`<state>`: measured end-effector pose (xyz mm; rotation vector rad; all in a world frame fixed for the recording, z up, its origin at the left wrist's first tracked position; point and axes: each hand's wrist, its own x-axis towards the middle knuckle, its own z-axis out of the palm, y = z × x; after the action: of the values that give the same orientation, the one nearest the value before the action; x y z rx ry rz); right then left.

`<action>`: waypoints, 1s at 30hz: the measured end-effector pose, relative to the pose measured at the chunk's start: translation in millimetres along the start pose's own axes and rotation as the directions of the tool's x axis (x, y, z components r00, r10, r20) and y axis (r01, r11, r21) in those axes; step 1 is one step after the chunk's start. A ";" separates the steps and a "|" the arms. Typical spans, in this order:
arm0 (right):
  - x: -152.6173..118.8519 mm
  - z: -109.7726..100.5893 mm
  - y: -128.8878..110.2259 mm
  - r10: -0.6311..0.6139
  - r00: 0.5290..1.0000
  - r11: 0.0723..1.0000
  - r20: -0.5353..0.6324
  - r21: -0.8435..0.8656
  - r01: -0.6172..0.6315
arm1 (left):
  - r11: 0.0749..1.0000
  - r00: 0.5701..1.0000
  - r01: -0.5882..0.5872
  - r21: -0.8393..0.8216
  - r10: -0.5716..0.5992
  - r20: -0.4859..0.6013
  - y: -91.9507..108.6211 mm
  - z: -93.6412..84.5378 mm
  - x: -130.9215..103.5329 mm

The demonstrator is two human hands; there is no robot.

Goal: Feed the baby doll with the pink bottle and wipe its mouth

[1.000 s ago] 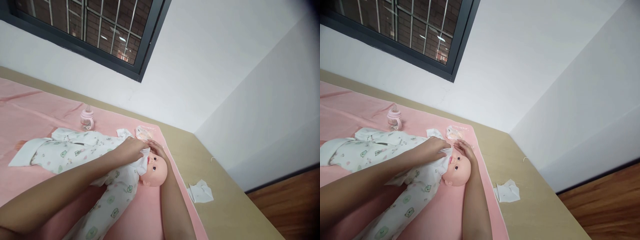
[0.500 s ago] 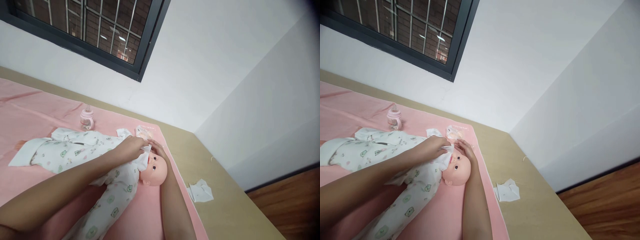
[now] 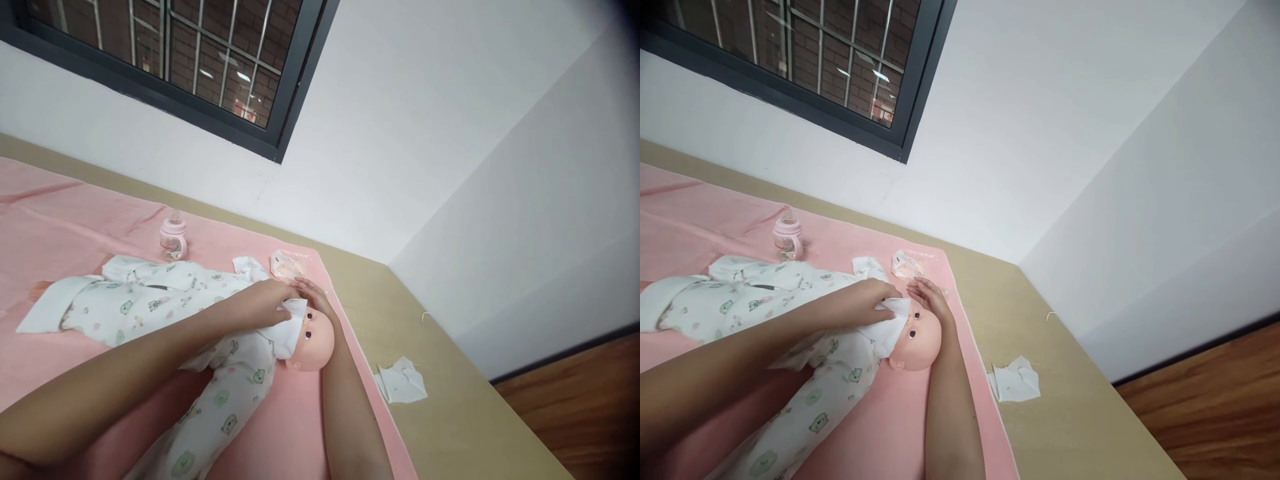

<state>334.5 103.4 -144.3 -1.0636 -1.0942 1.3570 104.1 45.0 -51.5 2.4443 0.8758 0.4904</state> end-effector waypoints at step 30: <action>-68.3 72.4 -125.5 -0.266 0.827 0.686 0.495 -0.506 0.524 | 0.995 0.865 -0.013 -0.097 -0.037 -0.500 -6.1 -17.5 -1.9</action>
<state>290.9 35.9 -5.7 -0.9280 -2.0550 0.8495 91.2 53.6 -41.0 2.2482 1.0367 1.1740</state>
